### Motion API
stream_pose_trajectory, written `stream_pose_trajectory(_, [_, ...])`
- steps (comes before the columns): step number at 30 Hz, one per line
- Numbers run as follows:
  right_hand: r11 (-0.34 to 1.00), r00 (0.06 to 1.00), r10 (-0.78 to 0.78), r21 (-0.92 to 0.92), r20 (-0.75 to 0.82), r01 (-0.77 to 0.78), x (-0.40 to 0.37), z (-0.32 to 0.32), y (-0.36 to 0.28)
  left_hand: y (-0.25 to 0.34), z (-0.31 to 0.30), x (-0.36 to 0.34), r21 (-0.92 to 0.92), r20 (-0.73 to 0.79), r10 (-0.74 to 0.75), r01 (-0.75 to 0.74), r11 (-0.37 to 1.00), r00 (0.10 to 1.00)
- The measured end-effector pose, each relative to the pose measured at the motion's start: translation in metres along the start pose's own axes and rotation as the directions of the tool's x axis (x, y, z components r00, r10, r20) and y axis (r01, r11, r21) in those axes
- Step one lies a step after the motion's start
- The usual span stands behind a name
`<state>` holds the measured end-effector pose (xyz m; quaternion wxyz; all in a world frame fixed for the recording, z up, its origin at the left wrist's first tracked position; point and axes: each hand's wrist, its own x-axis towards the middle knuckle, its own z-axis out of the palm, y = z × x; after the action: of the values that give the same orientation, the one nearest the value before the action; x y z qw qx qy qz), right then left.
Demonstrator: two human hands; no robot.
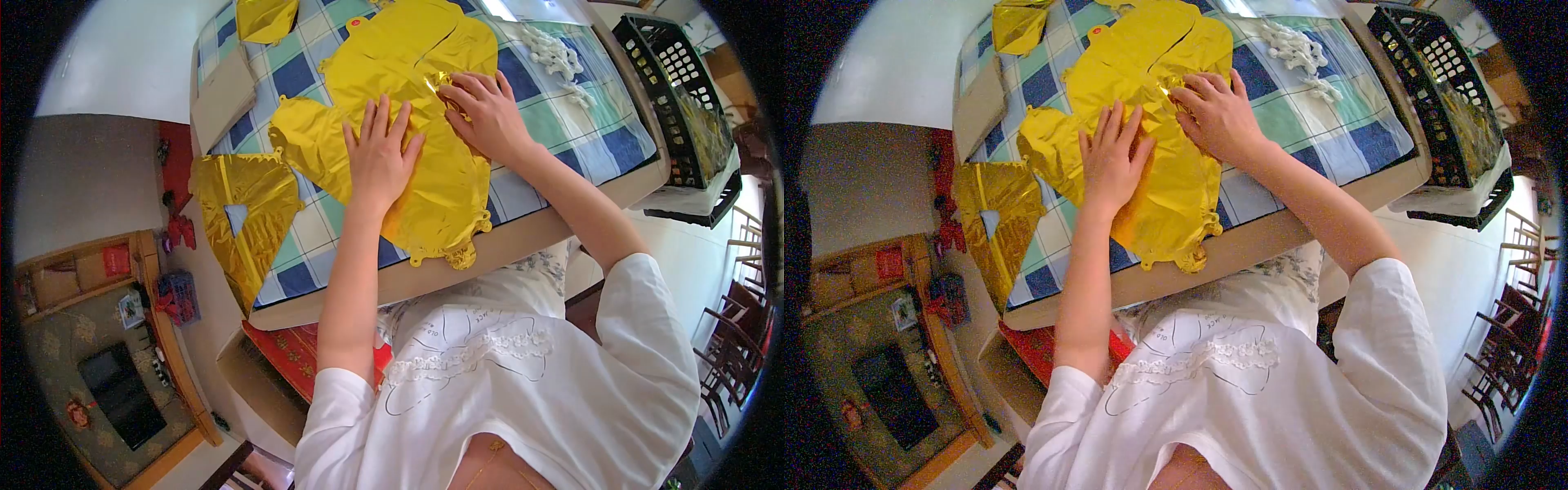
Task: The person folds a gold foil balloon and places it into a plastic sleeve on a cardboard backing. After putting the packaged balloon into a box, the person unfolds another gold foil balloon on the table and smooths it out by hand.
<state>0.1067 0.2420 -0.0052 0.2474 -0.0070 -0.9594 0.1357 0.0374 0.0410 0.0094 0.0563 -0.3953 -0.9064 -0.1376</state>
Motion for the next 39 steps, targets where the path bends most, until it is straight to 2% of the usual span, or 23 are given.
stream_pose_trajectory(5, [1.000, 1.000, -0.012, 0.005, -0.016, 0.012, 0.000, 0.000, 0.001, 0.002, -0.010, -0.006, 0.007, 0.067, 0.006, -0.007, 1.000, 0.998])
stream_pose_trajectory(8, [1.000, 1.000, -0.012, 0.007, -0.024, 0.012, 0.000, 0.002, 0.001, 0.010, -0.010, -0.007, -0.061, -0.067, -0.008, 0.003, 0.998, 0.998])
stream_pose_trajectory(14, [1.000, 1.000, 0.001, -0.005, -0.005, -0.001, 0.000, 0.003, 0.001, 0.019, 0.003, -0.013, -0.033, 0.009, 0.080, -0.079, 0.996, 0.997])
stream_pose_trajectory(23, [1.000, 1.000, 0.001, -0.011, -0.001, -0.001, 0.000, 0.003, 0.001, 0.019, 0.006, -0.013, -0.066, 0.001, 0.059, -0.059, 0.996, 0.998])
stream_pose_trajectory(26, [0.999, 0.993, 0.026, 0.023, -0.112, -0.024, 0.001, 0.005, 0.003, 0.019, 0.007, -0.013, -0.058, -0.004, 0.052, -0.052, 0.997, 0.999])
stream_pose_trajectory(29, [0.982, 0.961, 0.181, 0.086, -0.211, -0.166, 0.007, 0.000, 0.011, 0.019, 0.006, -0.013, -0.054, -0.009, 0.056, -0.056, 0.997, 0.998])
stream_pose_trajectory(32, [0.975, 0.960, 0.222, 0.044, -0.173, -0.217, 0.008, -0.003, 0.017, 0.020, 0.005, -0.013, -0.057, -0.009, 0.053, -0.054, 0.997, 0.999])
stream_pose_trajectory(35, [0.984, 0.976, 0.170, -0.034, -0.133, -0.176, 0.006, -0.005, 0.015, 0.020, 0.005, -0.013, -0.061, -0.011, 0.055, -0.056, 0.997, 0.998])
stream_pose_trajectory(38, [1.000, 0.968, 0.008, -0.003, -0.252, -0.009, 0.008, -0.005, 0.014, 0.020, 0.006, -0.013, -0.050, -0.014, 0.055, -0.056, 0.997, 0.998])
stream_pose_trajectory(39, [1.000, 0.978, 0.002, -0.009, -0.206, -0.004, 0.007, -0.005, 0.014, 0.020, 0.006, -0.013, -0.052, -0.014, 0.055, -0.056, 0.997, 0.998])
